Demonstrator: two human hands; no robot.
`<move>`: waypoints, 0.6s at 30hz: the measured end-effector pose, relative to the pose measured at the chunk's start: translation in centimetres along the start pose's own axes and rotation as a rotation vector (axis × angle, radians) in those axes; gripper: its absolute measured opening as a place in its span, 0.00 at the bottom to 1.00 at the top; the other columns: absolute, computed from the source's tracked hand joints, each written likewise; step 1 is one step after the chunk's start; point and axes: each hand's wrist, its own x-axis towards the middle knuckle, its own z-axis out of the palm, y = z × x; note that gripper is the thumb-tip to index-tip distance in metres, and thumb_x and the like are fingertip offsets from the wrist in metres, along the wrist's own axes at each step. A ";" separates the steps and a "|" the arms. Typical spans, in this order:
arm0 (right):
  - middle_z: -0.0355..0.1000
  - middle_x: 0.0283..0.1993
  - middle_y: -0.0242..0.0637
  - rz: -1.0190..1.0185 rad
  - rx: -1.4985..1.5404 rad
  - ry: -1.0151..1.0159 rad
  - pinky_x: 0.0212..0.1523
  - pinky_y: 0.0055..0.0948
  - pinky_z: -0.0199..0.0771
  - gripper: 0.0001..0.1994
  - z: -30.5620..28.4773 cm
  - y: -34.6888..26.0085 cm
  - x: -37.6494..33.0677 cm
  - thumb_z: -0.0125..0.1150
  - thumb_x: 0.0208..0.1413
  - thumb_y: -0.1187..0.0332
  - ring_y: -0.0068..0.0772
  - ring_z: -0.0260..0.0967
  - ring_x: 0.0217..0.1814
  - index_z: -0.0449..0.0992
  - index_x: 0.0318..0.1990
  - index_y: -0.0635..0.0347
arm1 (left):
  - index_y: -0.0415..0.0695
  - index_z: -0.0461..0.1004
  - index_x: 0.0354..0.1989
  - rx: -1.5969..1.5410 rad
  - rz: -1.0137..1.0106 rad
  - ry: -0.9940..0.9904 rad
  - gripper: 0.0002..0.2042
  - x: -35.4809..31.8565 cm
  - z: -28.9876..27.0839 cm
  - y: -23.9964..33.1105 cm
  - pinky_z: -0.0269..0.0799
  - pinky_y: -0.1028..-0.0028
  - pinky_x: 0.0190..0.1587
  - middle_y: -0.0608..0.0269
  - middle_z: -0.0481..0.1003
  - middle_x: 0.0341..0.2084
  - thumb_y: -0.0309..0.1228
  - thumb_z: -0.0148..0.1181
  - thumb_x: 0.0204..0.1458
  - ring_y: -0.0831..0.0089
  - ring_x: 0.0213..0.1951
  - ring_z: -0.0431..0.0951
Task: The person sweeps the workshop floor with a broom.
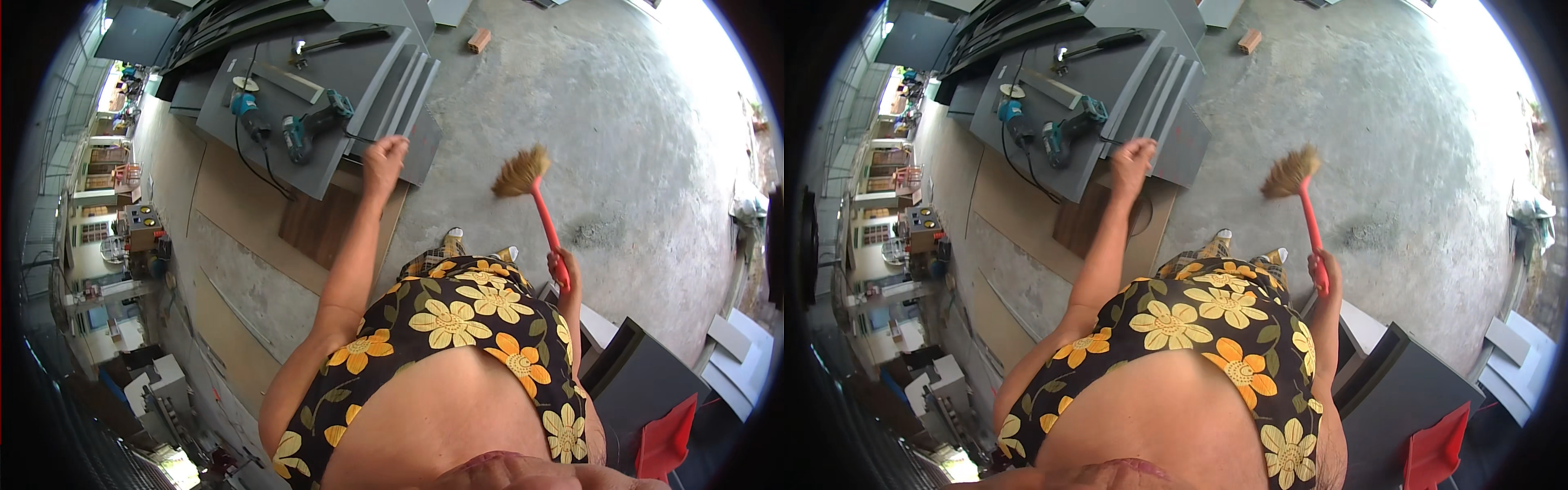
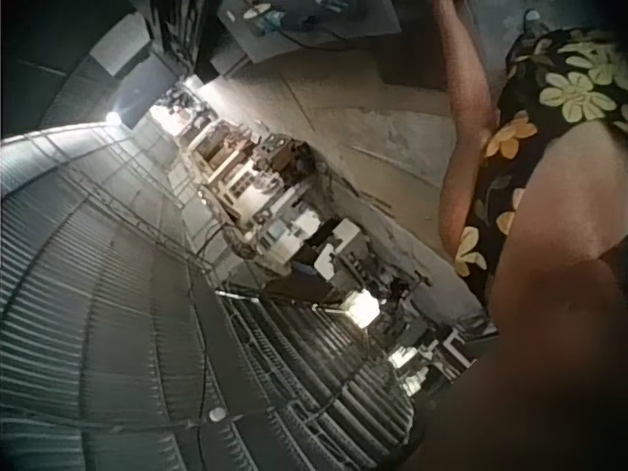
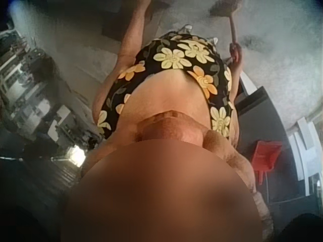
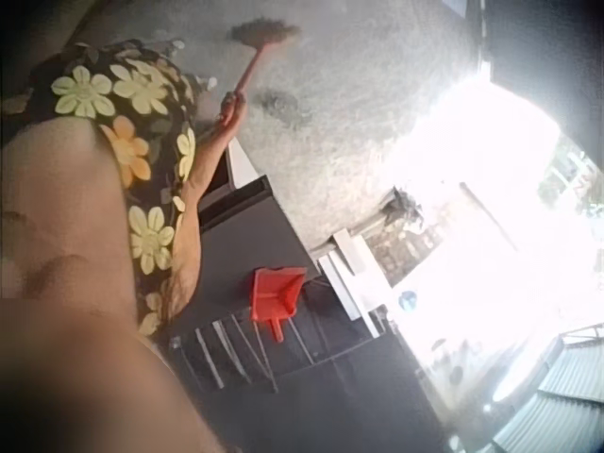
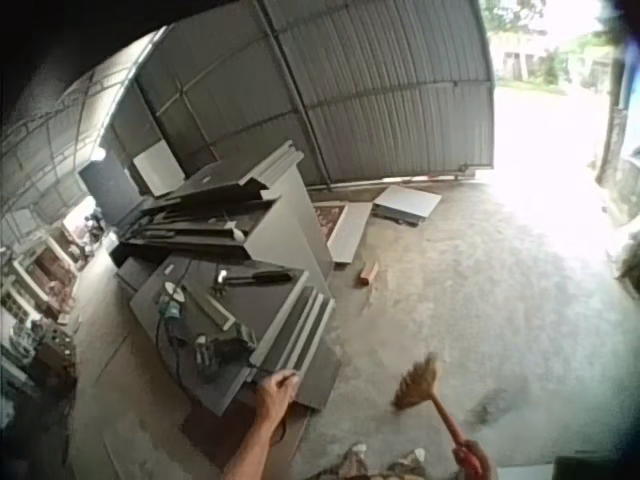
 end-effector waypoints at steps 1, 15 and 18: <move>0.59 0.17 0.28 -0.029 -0.060 0.086 0.10 0.12 0.59 0.07 -0.2 0.5 -1.0 0.48 0.49 0.70 0.16 0.56 0.13 0.57 0.29 0.60 | 0.40 0.74 0.28 0.059 0.064 0.057 0.07 1.3 -2.2 1.4 0.61 0.83 0.20 0.71 0.71 0.18 0.29 0.54 0.45 0.86 0.17 0.64; 0.60 0.21 0.30 -0.311 -0.142 0.258 0.13 0.15 0.60 0.09 8.7 10.2 -13.0 0.48 0.48 0.72 0.14 0.56 0.15 0.61 0.39 0.56 | 0.46 0.75 0.28 0.839 0.206 0.321 0.07 20.2 -17.0 -3.4 0.70 0.67 0.32 0.59 0.74 0.27 0.34 0.55 0.43 0.61 0.31 0.74; 0.60 0.21 0.30 -0.342 -0.109 0.236 0.13 0.15 0.60 0.11 11.3 11.8 -14.0 0.48 0.48 0.72 0.14 0.56 0.15 0.62 0.41 0.56 | 0.49 0.75 0.26 0.878 0.086 0.259 0.06 21.3 -16.3 -4.2 0.70 0.65 0.34 0.58 0.74 0.28 0.34 0.53 0.43 0.60 0.33 0.74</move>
